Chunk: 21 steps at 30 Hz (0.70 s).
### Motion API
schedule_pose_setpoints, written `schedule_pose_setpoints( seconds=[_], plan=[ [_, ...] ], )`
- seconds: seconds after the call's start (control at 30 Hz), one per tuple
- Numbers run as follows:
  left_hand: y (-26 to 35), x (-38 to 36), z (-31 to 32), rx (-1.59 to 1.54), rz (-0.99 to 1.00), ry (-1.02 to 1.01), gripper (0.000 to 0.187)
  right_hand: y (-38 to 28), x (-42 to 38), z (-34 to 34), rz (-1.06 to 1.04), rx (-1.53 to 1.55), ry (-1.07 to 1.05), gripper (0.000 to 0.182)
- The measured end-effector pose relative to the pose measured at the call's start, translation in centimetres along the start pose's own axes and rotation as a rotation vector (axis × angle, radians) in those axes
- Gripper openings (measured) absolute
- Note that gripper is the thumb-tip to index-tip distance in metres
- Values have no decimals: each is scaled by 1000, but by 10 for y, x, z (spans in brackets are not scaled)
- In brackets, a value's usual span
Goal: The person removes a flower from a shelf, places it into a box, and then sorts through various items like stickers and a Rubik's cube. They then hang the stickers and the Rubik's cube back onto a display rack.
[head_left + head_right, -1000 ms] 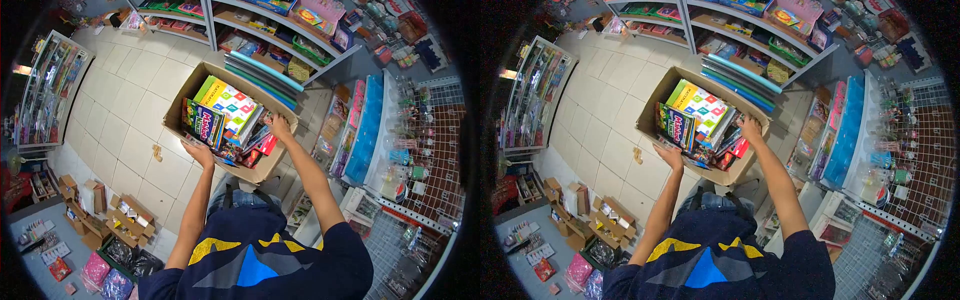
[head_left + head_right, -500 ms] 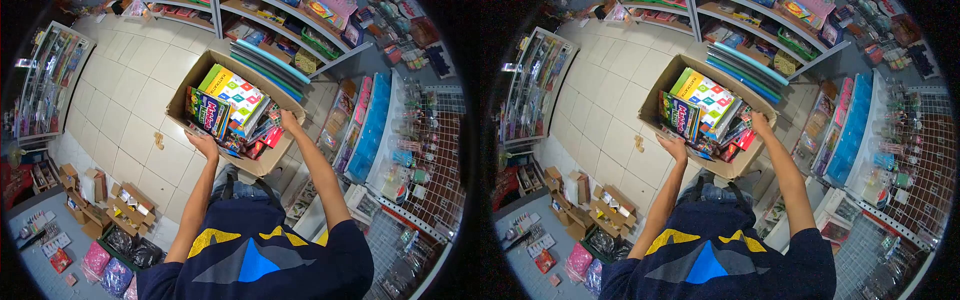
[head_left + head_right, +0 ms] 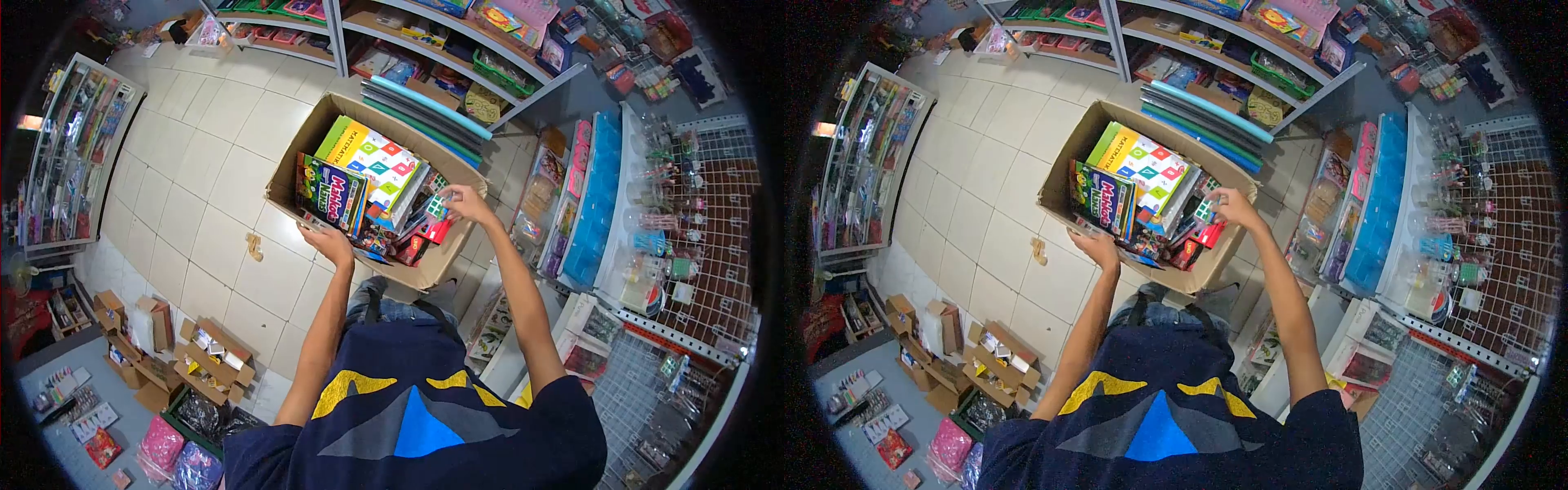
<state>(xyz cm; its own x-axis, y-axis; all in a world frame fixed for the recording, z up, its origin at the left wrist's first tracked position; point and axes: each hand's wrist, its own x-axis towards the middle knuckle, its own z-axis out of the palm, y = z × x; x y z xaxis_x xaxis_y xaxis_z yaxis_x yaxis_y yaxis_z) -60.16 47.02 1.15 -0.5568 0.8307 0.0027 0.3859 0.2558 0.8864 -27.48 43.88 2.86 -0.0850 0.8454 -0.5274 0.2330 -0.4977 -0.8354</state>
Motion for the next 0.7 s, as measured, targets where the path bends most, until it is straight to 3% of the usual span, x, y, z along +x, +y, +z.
schedule_pose_setpoints(
  seconds=[0.03, 0.17, 0.27, 0.37, 0.47, 0.57, 0.7],
  plan=[
    [-1, 0, -1, 4, 5, -2, 58, -2, -7, 1, 40, 34, 27, 27],
    [-3, 0, -1, -108, -30, -20, 58, -22, -38, 10, -261, -23, 89, 26],
    [-6, 0, -1, -115, -6, -15, 58, -31, -51, 8, -323, -207, 194, 21],
    [-5, -1, -4, -107, -7, -23, 58, -71, -72, 4, -76, -435, 318, 15],
    [0, -2, -8, -74, 1, -40, 58, -104, -106, 10, -205, -748, 574, 9],
    [-7, 0, -5, -59, -10, -43, 57, -100, -121, 4, -484, -851, 677, 10],
    [-16, 3, -4, -123, -5, -60, 57, -112, -145, 7, -626, -862, 861, 8]
  ],
)
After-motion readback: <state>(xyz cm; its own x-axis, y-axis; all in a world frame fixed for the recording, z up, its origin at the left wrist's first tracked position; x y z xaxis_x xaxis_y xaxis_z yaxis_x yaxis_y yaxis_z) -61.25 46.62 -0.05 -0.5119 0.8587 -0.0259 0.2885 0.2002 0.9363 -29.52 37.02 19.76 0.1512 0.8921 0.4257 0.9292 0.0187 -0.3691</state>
